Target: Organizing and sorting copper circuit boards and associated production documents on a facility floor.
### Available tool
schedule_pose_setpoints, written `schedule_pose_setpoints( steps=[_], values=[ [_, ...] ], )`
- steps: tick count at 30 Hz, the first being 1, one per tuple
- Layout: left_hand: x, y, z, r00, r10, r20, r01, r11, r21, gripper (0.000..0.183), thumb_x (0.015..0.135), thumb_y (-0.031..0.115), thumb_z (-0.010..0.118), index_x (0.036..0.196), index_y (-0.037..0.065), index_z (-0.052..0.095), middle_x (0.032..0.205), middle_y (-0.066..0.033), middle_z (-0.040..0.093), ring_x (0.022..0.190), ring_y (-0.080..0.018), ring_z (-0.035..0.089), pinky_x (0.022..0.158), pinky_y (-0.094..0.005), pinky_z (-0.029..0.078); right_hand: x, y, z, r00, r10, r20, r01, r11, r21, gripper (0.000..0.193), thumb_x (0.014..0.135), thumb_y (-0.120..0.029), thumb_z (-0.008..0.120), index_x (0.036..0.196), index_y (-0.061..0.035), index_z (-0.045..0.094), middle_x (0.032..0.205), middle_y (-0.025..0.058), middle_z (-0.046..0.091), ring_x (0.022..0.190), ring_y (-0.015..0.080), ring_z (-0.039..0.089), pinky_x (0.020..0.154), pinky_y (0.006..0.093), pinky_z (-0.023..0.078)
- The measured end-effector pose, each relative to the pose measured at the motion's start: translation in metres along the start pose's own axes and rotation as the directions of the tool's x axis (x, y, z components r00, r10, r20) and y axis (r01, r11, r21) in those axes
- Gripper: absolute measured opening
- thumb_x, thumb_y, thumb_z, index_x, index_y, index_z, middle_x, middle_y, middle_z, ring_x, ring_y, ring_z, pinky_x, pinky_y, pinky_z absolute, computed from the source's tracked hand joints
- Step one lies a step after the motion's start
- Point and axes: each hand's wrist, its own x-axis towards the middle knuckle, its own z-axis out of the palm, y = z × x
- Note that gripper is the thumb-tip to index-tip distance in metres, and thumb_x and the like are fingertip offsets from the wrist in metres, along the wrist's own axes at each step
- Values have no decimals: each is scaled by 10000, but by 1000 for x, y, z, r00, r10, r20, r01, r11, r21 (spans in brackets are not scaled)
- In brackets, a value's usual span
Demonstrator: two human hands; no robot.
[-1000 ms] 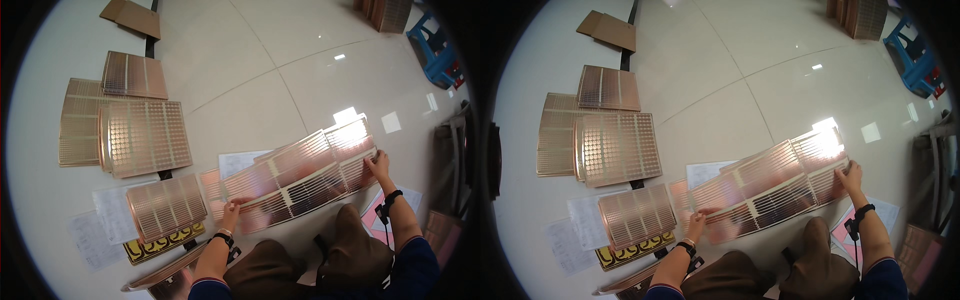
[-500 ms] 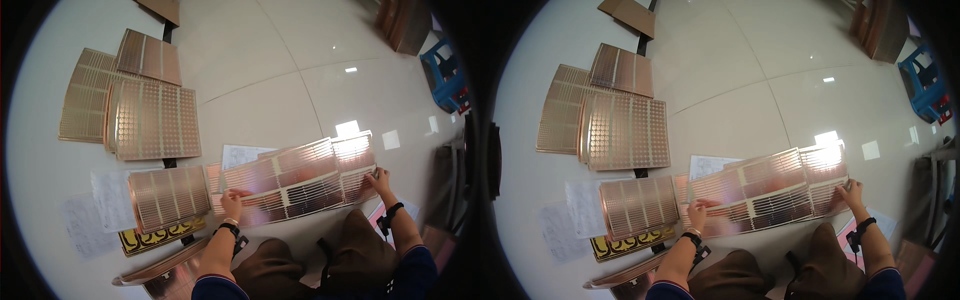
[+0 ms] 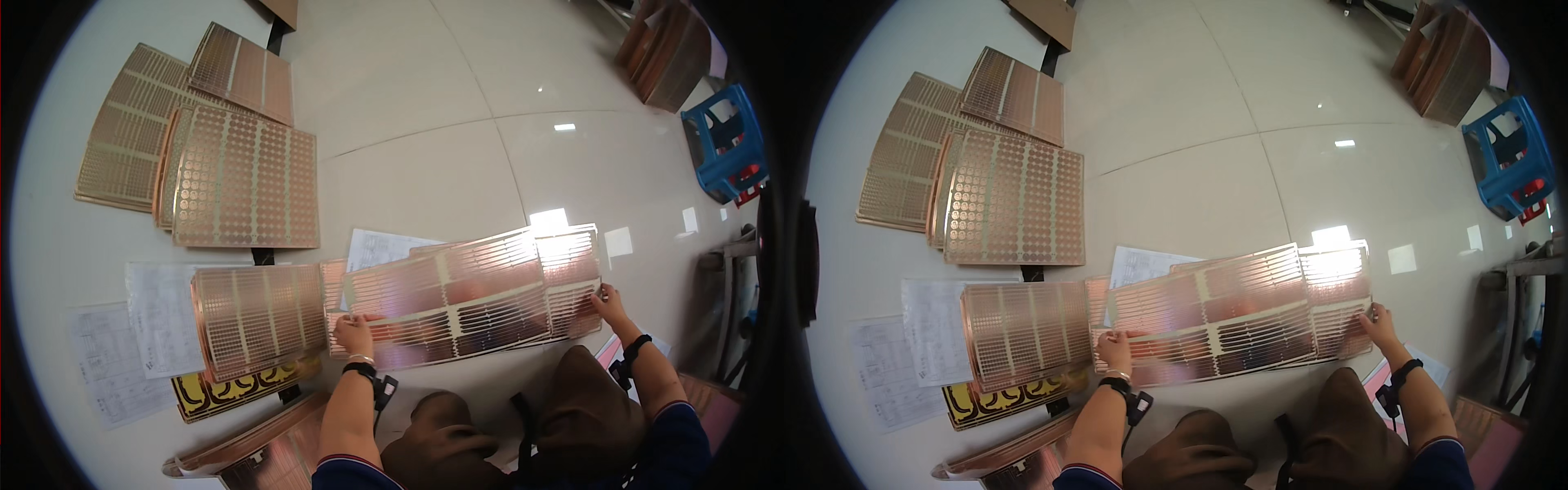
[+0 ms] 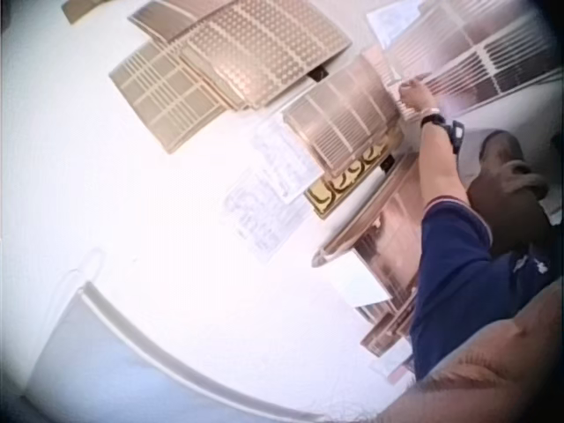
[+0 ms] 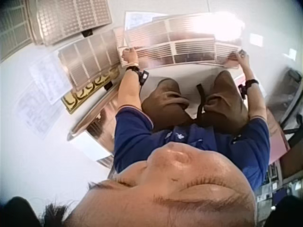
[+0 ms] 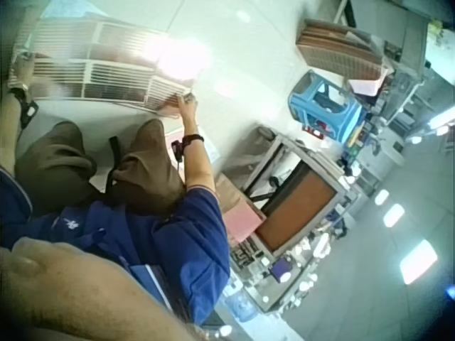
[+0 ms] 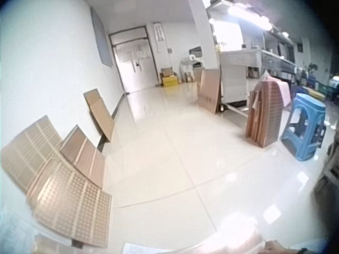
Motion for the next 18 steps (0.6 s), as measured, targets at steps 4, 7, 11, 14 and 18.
schedule_pose_setpoints(
  steps=[4, 7, 11, 14, 18],
  values=[
    [11, -44, 19, 996, -46, -76, 46, 999, -1, 293, 679, 129, 750, 865, 1, 563, 833, -163, 601, 699, -295, 587, 673, -396, 487, -1, -15, 8, 998, -3, -56, -5, 991, -133, 682, 754, -320, 696, 1267, 20, 400, 1145, 245, 442, 1004, 345, 521, 880, 395, 442],
    [0, -32, 38, 954, -84, 289, 183, 925, -333, 420, 677, 152, 769, 956, -6, 499, 864, -162, 544, 805, -267, 565, 677, -395, 474, 5, -19, -8, 999, 6, 51, 8, 967, -256, 702, 754, -316, 690, 1285, 17, 373, 1178, 262, 428, 1051, 364, 502, 893, 410, 436],
    [-61, 26, 51, 954, 228, 194, -191, 962, -196, 419, 691, 146, 751, 965, -11, 477, 906, -169, 524, 850, -322, 517, 782, -406, 415, 2, -103, -22, 994, -48, -95, -14, 826, -563, 704, 733, -239, 698, 1294, 10, 354, 1243, 269, 400, 1130, 403, 439, 933, 438, 405],
    [-83, 30, 64, 950, 228, 215, -172, 953, -250, 463, 698, 125, 732, 1044, -19, 458, 966, -169, 495, 890, -310, 487, 813, -403, 397, 16, -157, -7, 842, -538, -23, 457, 737, -498, 701, 711, -176, 707, 1289, 3, 354, 1274, 243, 395, 1144, 414, 419, 950, 445, 390],
    [-112, 13, 45, 974, 224, 33, -208, 942, -265, 445, 728, 117, 698, 1067, -8, 439, 958, -136, 477, 863, -245, 481, 781, -366, 413, 7, -224, 36, 765, -552, 332, 643, 628, -437, 838, 657, -231, 765, 1349, -86, 314, 1372, 207, 318, 1218, 389, 375, 993, 427, 364]
  ],
)
